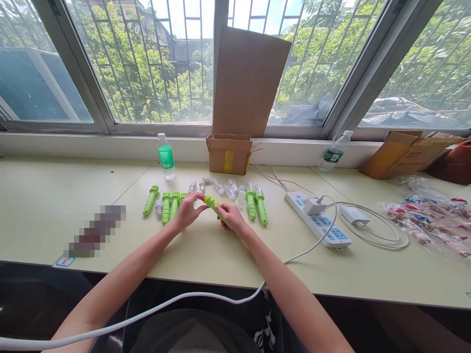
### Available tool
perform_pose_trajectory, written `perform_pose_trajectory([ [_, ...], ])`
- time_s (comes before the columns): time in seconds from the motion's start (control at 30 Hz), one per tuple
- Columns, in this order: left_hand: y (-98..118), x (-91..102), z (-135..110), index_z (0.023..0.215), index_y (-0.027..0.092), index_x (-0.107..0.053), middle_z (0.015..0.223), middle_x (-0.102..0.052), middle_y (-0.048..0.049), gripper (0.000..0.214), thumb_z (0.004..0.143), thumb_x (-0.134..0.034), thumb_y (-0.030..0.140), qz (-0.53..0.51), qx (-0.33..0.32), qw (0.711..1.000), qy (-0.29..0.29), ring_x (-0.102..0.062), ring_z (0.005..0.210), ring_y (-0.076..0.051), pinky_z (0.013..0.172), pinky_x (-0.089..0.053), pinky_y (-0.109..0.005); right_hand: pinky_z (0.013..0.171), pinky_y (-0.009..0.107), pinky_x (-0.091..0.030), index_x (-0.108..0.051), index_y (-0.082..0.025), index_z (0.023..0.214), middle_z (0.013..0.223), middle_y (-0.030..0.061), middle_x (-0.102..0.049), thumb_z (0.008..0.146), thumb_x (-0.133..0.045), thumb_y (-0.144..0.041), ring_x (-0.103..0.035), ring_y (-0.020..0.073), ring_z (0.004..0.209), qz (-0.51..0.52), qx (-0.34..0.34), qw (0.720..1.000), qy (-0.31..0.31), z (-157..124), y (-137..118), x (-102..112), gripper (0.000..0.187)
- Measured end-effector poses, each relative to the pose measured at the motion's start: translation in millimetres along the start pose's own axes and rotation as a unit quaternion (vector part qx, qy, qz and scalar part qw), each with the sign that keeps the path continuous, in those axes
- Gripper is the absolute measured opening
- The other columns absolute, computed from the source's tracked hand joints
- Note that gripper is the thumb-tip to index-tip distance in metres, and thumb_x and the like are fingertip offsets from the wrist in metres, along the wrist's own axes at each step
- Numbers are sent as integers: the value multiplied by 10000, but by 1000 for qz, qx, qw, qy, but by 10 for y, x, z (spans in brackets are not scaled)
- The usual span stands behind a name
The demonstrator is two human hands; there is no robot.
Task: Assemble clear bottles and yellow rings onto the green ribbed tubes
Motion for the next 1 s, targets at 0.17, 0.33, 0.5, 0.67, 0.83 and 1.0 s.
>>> perform_pose_trajectory([
  [0.17, -11, -15, -3, 885, 201, -562, 915, -632, -32, 205, 759, -684, 307, 5, 10, 1000, -2, -565, 908, -202, 797, -483, -368, 379, 214, -359, -515, -191, 746, 629, -15, -542, 763, -565, -582, -478, 93, 439, 30, -23, 999, -6, -8, -2, 11, 394],
  [0.33, -17, -18, 1, 872, 196, -559, 916, -638, -30, 190, 754, -689, 269, 2, 8, 1000, -7, -565, 907, -204, 781, -489, -372, 383, 220, -364, -530, -194, 748, 630, -14, -561, 740, -588, -583, -482, 93, 434, 45, -32, 998, -13, -18, -15, 17, 393],
  [0.5, 3, -15, 4, 841, 197, -565, 915, -644, -34, 146, 764, -679, 246, 3, -6, 1000, -4, -574, 896, -202, 773, -495, -370, 381, 222, -360, -536, -192, 753, 629, -13, -571, 724, -604, -587, -480, 92, 428, 58, -38, 997, -17, -24, -38, 22, 402],
  [0.67, 1, -19, -1, 900, 203, -576, 894, -643, -31, 192, 763, -684, 284, 12, 0, 1000, 8, -581, 883, -195, 762, -501, -359, 380, 219, -352, -545, -186, 784, 642, -10, -566, 740, -594, -585, -491, 94, 444, 89, -39, 995, -27, -34, -51, 27, 405],
  [0.83, -12, -24, -4, 892, 198, -575, 895, -643, -35, 196, 767, -680, 307, 13, 8, 1000, 7, -579, 891, -198, 760, -501, -360, 377, 221, -348, -543, -185, 781, 621, -12, -564, 727, -604, -591, -487, 96, 438, 92, -47, 994, -28, -32, -50, 25, 414],
  [1.0, 1, -12, 0, 847, 194, -570, 900, -645, -36, 154, 773, -673, 281, 10, 0, 1000, -1, -581, 896, -206, 794, -493, -385, 377, 223, -357, -538, -187, 764, 614, -13, -564, 721, -606, -592, -484, 95, 432, 84, -47, 995, -28, -30, -52, 20, 414],
])
Point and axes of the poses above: each hand's wrist, its own z-axis towards the middle knuckle, its own x-axis out of the back of the hand, y = z × x, the point moved 1 cm from there along z, towards the middle knuckle
